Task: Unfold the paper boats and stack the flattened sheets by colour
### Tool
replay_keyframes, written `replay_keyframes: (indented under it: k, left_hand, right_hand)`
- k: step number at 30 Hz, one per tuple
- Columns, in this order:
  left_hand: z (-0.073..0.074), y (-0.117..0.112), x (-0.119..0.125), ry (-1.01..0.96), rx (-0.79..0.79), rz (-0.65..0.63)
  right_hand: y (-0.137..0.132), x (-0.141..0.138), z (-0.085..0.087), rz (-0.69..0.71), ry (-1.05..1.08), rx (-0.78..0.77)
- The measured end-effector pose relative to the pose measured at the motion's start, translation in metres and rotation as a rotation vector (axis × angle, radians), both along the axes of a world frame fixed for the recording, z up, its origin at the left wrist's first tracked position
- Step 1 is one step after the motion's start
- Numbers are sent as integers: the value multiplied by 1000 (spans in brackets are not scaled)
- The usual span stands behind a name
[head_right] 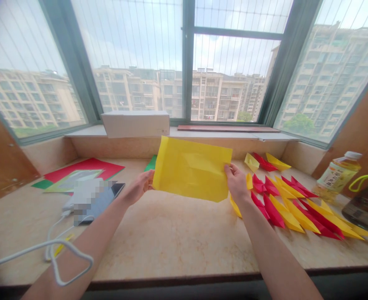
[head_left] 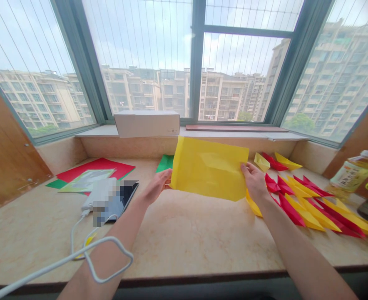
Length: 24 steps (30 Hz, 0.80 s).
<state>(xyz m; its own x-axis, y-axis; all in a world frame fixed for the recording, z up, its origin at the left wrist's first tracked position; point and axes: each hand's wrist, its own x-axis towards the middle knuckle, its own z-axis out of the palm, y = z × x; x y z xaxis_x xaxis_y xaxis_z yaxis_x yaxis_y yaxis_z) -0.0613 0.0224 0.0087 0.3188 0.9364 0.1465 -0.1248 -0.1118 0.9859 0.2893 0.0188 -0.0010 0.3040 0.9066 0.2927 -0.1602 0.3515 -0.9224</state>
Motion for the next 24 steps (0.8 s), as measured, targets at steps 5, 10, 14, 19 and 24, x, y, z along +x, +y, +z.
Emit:
replay_keyframes:
  k: [5, 10, 14, 19, 24]
  left_hand:
    - [-4, -6, 9, 175, -7, 2]
    - [-13, 6, 9, 30, -67, 120]
    - [-12, 10, 7, -101, -59, 212]
    - [-10, 11, 8, -193, -87, 277]
    - [-12, 13, 6, -204, -88, 272]
  right_hand:
    - [2, 3, 0, -23, 71, -35]
    - [-2, -2, 4, 108, 88, -84]
    - [-9, -6, 5, 353, -70, -157]
    - [-12, -9, -2, 488, -317, -178]
    - [-7, -9, -6, 464, -337, -199]
